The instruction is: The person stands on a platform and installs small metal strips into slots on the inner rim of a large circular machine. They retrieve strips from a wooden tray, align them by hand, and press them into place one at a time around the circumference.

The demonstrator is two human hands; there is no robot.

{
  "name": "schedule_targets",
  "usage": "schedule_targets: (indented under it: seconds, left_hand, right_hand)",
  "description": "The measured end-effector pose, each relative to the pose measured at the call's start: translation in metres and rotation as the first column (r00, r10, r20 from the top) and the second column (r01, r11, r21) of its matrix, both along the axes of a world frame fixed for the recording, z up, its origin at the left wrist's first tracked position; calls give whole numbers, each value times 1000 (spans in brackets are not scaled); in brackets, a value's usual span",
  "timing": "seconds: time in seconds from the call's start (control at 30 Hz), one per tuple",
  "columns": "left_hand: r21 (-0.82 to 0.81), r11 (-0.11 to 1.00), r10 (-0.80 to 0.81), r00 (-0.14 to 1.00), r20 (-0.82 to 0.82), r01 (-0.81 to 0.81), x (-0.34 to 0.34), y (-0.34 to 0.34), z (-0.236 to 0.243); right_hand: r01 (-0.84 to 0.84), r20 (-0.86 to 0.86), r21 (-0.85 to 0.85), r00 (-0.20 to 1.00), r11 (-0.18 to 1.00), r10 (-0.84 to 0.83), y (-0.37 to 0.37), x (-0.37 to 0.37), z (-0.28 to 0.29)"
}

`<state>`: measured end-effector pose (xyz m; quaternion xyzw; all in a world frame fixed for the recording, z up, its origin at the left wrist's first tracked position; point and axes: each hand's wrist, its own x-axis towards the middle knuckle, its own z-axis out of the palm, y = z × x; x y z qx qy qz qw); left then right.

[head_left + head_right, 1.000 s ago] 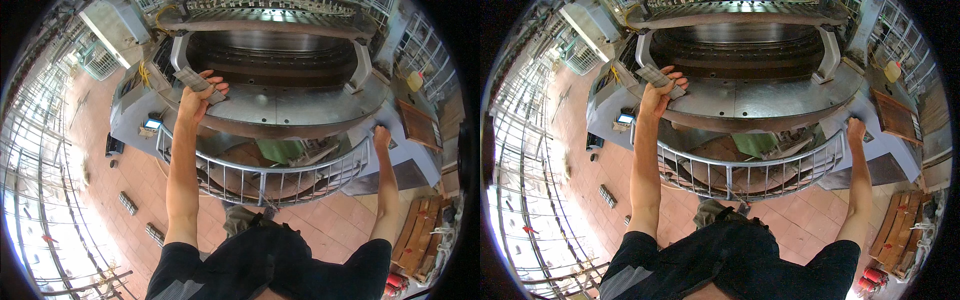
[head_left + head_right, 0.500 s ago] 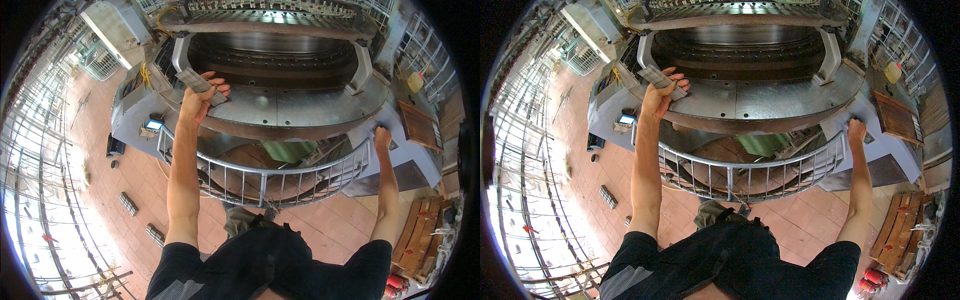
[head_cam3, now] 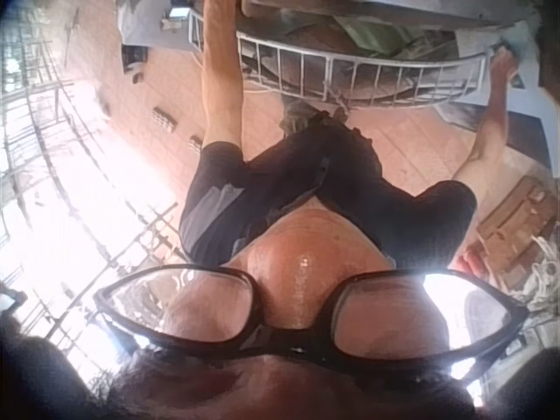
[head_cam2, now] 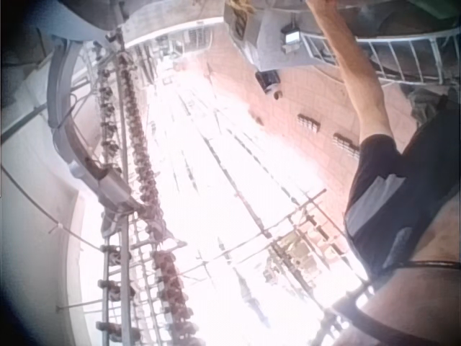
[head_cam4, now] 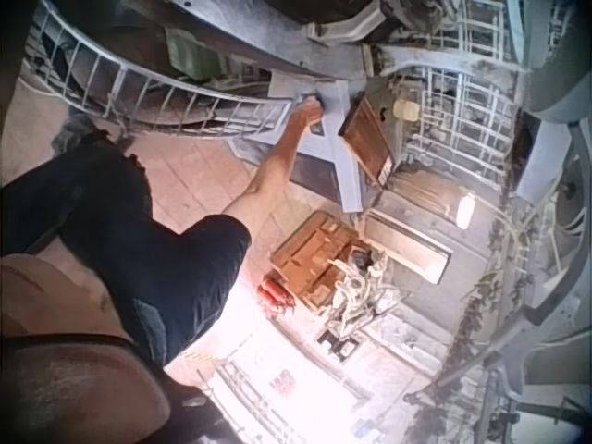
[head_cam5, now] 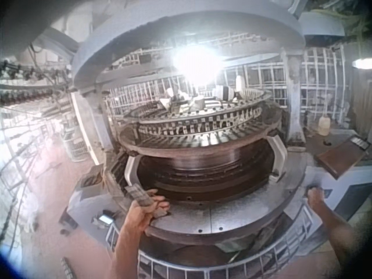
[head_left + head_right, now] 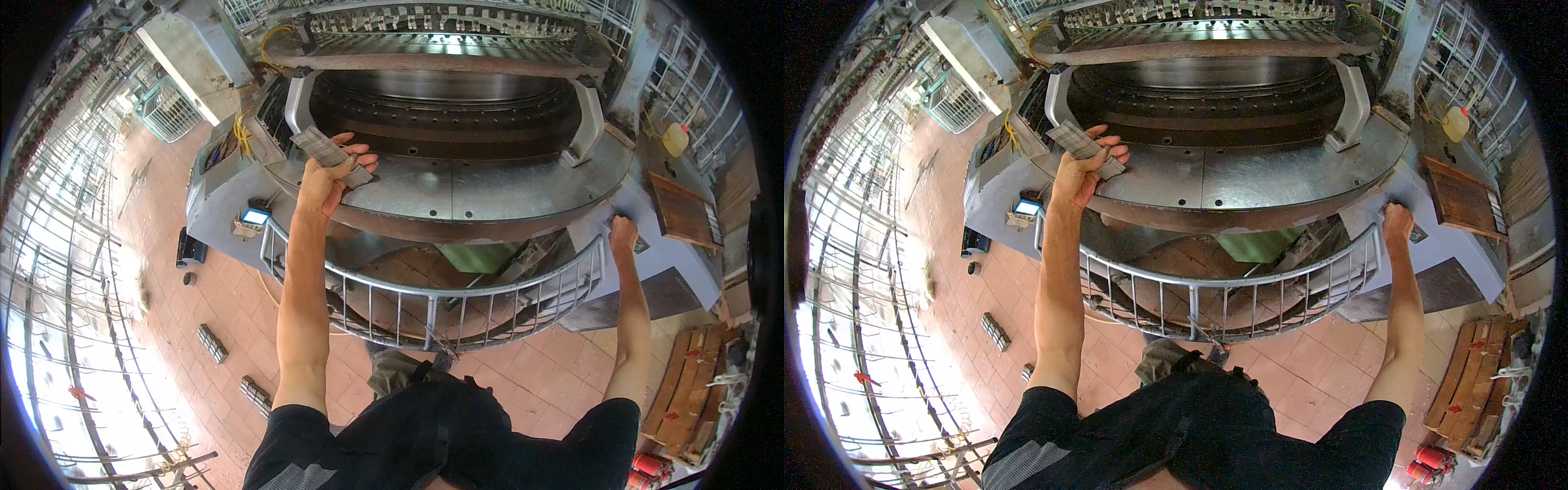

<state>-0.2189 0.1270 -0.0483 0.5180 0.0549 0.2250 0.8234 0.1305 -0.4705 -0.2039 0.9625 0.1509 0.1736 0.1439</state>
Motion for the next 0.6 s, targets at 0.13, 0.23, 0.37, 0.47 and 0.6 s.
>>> schedule_targets:
  seconds: [0.13, 0.23, 0.37, 0.47, 0.6]
  left_hand:
    - [13, 1000, 16, 1000, 0, -16, 0, 0, 0]
    - [6, 1000, 9, 1000, -2, -9, 0, -1, -1]
    - [2, 1000, -4, 1000, 23, 3, 1, 1, -3]
    - [-6, 1000, -9, 999, 31, 9, 1, 1, -3]
    - [9, 1000, -2, 1000, 23, 2, 2, 2, -4]
  right_hand:
    - [-58, 45, -14, 997, 998, 59, -3, -3, 1]
    - [-43, 18, -38, 999, 998, 43, -3, -4, 2]
    - [-61, 29, 3, 998, 998, 61, -3, -2, 0]
    - [-50, 34, 8, 998, 999, 50, -3, 0, -1]
    - [-31, 17, -2, 999, 1000, 32, -4, 2, -3]
